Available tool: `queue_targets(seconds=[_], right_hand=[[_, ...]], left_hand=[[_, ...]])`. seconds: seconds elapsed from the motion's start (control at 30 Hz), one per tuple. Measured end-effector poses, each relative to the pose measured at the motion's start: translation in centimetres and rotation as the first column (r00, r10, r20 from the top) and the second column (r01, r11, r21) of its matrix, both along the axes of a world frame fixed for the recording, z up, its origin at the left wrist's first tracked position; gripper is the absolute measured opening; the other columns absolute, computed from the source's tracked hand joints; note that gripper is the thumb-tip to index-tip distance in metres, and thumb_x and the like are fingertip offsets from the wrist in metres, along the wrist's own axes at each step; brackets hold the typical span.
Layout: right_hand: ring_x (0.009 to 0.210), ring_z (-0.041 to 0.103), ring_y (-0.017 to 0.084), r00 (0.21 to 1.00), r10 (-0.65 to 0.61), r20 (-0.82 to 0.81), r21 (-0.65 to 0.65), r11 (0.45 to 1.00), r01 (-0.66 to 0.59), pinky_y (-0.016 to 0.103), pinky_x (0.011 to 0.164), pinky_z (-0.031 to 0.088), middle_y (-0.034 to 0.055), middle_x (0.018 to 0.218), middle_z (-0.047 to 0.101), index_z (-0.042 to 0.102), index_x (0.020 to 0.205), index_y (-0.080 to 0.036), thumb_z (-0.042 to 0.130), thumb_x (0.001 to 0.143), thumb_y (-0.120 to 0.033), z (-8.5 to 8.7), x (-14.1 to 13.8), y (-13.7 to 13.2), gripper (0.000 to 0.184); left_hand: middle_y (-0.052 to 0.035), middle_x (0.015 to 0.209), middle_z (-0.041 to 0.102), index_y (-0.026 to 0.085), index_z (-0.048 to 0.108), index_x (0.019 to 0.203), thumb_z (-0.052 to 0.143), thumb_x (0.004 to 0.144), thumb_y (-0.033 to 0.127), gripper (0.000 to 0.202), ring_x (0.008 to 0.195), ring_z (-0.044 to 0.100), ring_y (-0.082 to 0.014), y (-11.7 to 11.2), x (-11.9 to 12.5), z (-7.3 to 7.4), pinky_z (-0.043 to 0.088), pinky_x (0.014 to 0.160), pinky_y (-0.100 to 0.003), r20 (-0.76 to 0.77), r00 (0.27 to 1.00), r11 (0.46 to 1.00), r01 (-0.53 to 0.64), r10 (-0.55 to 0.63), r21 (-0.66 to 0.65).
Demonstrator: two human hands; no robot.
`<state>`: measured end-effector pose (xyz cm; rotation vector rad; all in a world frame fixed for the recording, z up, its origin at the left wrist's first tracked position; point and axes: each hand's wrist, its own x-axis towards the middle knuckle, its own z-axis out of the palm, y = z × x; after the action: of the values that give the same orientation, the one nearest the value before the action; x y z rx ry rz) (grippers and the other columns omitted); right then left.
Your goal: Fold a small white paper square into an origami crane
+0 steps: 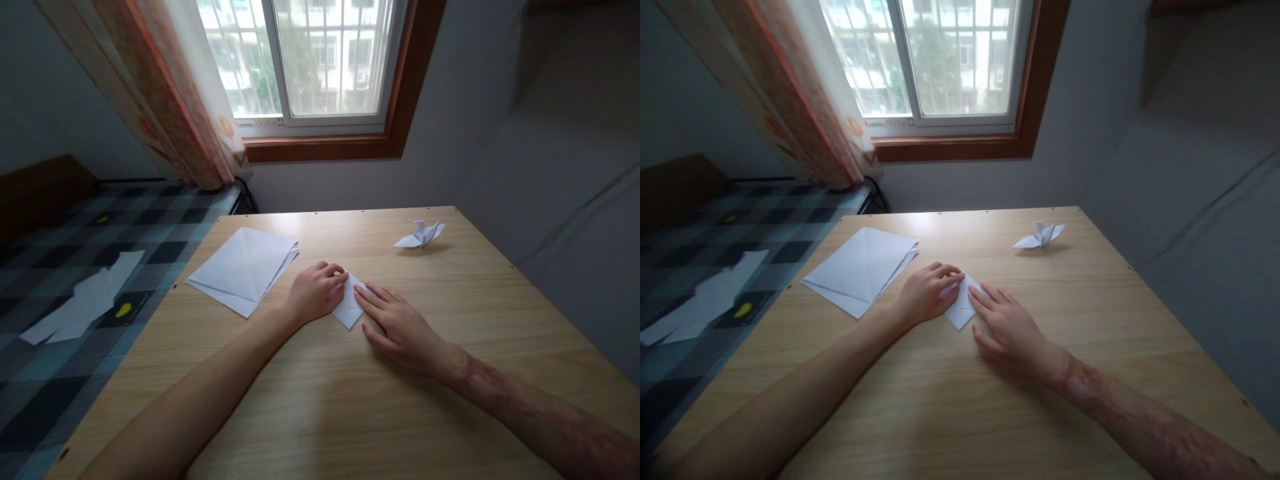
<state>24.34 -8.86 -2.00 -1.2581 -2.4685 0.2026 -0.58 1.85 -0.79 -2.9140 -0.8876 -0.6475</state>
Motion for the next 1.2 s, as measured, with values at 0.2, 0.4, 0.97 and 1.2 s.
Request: queue_targets(seconds=[0.2,0.4,0.97,1.2], right_hand=[[0.162,0.046,0.036,1.0,-0.007,0.018,0.015,1.0,0.006,0.061,0.132,0.043,0.013,0.174,0.049,0.048,0.17,-0.017,0.055,0.106,-0.026,-0.1,-0.1,0.1,0.065],[0.149,0.061,0.037,1.0,0.019,-0.004,0.09,0.996,-0.019,0.059,0.128,0.047,0.0154,0.158,0.067,0.069,0.151,-0.013,0.058,0.103,-0.022,0.5,-0.1,0.2,0.05],[0.122,0.076,0.031,0.952,0.019,-0.307,0.215,0.975,0.05,0.052,0.107,0.06,0.009,0.125,0.085,0.082,0.118,-0.021,0.064,0.097,-0.015,-0.2,1.4,0.8,0.028],[0.13,0.072,0.034,0.974,0.054,-0.219,0.204,0.979,-0.009,0.055,0.11,0.06,0.0061,0.134,0.083,0.082,0.125,-0.024,0.065,0.097,-0.014,-0.7,1.0,0.8,0.034]], left_hand=[[-0.0078,0.128,0.078,0.026,0.082,0.117,0.06,0.108,0.027,0.024,0.106,0.072,-0.023,0.0,-0.4,-0.1,0.058,0.096,-0.041,-0.066,0.994,0.994,0.095,-0.091,0.052],[-0.005,0.12,0.081,0.026,0.082,0.114,0.062,0.105,0.024,0.022,0.105,0.072,-0.0227,0.1,-0.6,-0.3,0.056,0.098,-0.04,-0.035,0.995,0.995,0.098,-0.097,0.023],[-0.0044,0.117,0.082,0.022,0.08,0.108,0.064,0.101,0.018,0.018,0.104,0.074,-0.0215,0.2,-0.3,-0.4,0.057,0.096,-0.037,-0.004,0.995,0.995,0.098,-0.098,0.006],[-0.0056,0.125,0.08,0.021,0.076,0.11,0.062,0.102,0.018,0.016,0.105,0.072,-0.0224,0.2,-0.1,-0.3,0.059,0.094,-0.037,-0.006,0.994,0.994,0.111,-0.111,-0.008]])
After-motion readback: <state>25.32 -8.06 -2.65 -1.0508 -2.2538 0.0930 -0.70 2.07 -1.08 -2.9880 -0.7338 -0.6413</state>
